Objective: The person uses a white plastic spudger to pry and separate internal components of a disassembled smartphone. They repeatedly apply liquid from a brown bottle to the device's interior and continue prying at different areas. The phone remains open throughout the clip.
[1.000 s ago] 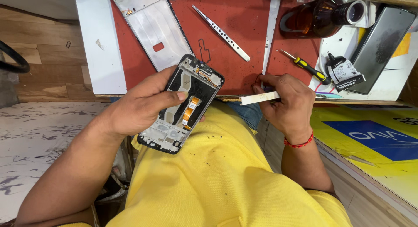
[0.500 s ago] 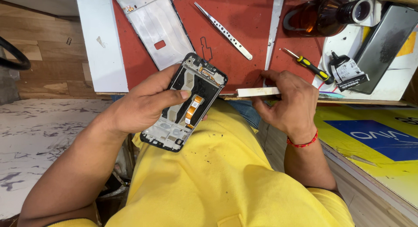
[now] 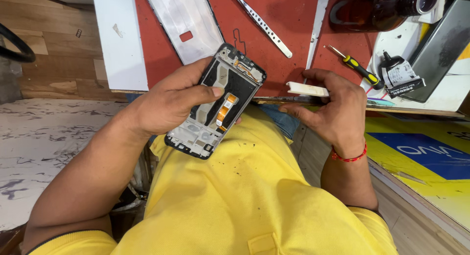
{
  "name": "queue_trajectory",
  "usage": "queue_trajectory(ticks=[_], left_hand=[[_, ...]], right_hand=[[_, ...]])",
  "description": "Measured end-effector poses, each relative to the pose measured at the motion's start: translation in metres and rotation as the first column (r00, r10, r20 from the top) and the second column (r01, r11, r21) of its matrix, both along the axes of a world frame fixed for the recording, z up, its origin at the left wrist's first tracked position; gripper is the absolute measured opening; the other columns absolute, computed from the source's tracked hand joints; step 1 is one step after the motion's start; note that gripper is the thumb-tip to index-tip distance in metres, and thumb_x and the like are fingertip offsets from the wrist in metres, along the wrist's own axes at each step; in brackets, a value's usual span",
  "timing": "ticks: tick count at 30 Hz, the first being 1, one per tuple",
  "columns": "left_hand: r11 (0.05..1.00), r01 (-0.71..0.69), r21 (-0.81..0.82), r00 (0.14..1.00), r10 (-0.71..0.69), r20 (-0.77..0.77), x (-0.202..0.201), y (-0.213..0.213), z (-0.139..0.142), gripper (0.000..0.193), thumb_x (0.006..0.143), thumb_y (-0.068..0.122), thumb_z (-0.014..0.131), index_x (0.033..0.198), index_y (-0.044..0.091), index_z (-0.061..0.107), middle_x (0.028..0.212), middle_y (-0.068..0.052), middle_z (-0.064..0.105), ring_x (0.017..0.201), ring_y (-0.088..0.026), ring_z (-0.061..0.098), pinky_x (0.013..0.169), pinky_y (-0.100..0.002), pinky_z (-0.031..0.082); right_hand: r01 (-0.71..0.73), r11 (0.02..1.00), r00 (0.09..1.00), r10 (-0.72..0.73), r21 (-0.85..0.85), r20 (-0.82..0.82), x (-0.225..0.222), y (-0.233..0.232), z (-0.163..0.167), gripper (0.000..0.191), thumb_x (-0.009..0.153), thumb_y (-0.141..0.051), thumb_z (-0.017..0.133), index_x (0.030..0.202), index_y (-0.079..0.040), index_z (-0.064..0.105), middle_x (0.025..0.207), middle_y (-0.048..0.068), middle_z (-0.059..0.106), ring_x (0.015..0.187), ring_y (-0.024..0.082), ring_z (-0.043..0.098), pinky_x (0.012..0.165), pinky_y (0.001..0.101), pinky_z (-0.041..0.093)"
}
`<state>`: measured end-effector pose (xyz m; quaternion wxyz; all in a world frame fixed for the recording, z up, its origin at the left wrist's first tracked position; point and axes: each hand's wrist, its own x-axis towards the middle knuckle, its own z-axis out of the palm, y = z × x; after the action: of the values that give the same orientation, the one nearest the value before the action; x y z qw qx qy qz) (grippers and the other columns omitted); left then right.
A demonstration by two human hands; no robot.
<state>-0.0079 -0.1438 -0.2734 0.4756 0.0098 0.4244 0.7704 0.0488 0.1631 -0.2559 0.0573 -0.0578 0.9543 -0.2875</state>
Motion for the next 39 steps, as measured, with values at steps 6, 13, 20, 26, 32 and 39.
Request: queue_trajectory(ticks=[6,13,20,26,32,39], left_hand=[[1.0,0.017,0.003,0.997,-0.017,-0.071,-0.001,0.002,-0.001,0.036,0.105,0.008,0.051,0.139,-0.003,0.052,0.109,-0.009,0.07,0.093,-0.013,0.07,0.08,-0.028,0.06],[0.999,0.002,0.033,0.999,0.0,-0.038,-0.001,0.001,-0.001,0.041,0.104,0.007,0.05,0.144,-0.002,0.05,0.113,-0.007,0.07,0.095,-0.011,0.068,0.082,-0.025,0.059],[1.0,0.01,0.018,1.0,-0.01,-0.028,0.0,0.004,0.001,0.037,0.104,0.007,0.05,0.139,-0.002,0.053,0.11,-0.009,0.071,0.093,-0.012,0.07,0.079,-0.026,0.06],[0.999,0.006,-0.031,1.0,-0.007,-0.016,0.004,0.003,-0.004,0.034,0.102,0.007,0.051,0.134,-0.002,0.054,0.106,-0.01,0.071,0.09,-0.015,0.072,0.076,-0.028,0.062],[0.977,0.143,0.156,0.988,-0.133,-0.073,0.002,0.007,-0.016,0.037,0.106,0.016,0.054,0.139,0.001,0.049,0.098,-0.009,0.073,0.084,-0.015,0.073,0.071,-0.03,0.063],[0.949,0.284,-0.136,0.945,-0.301,-0.13,0.008,0.017,-0.007,0.05,0.098,0.022,0.058,0.142,0.001,0.047,0.11,-0.005,0.066,0.098,-0.008,0.061,0.082,-0.025,0.055]], right_hand=[[0.084,0.996,0.989,-0.085,0.015,0.12,-0.005,0.001,-0.003,0.059,0.074,-0.03,0.095,0.12,-0.001,0.073,0.094,0.011,0.077,0.068,0.018,0.07,0.064,0.0307,0.054],[0.13,0.98,0.986,-0.112,-0.148,0.119,-0.003,0.006,-0.005,0.056,0.082,-0.028,0.092,0.126,0.0,0.07,0.101,0.01,0.076,0.079,0.011,0.069,0.068,0.0259,0.054],[0.182,0.954,0.981,-0.159,-0.237,0.11,0.0,0.008,-0.006,0.052,0.088,-0.031,0.084,0.124,0.003,0.068,0.092,0.005,0.069,0.072,0.011,0.055,0.065,0.0242,0.045],[0.254,0.835,0.964,-0.262,-0.488,0.054,0.014,0.023,-0.024,0.035,0.113,-0.03,0.064,0.124,0.003,0.068,0.076,-0.004,0.051,0.069,0.003,0.043,0.064,0.0192,0.033],[0.222,0.744,0.966,-0.256,-0.631,0.039,0.026,0.02,-0.024,0.025,0.114,-0.013,0.06,0.126,0.008,0.065,0.08,-0.001,0.056,0.066,0.003,0.044,0.059,0.0188,0.033],[0.259,0.545,0.93,0.082,-0.798,0.358,0.034,-0.006,-0.013,0.026,0.108,-0.003,0.054,0.13,0.009,0.062,0.114,0.012,0.072,0.104,0.015,0.07,0.092,0.0272,0.057]])
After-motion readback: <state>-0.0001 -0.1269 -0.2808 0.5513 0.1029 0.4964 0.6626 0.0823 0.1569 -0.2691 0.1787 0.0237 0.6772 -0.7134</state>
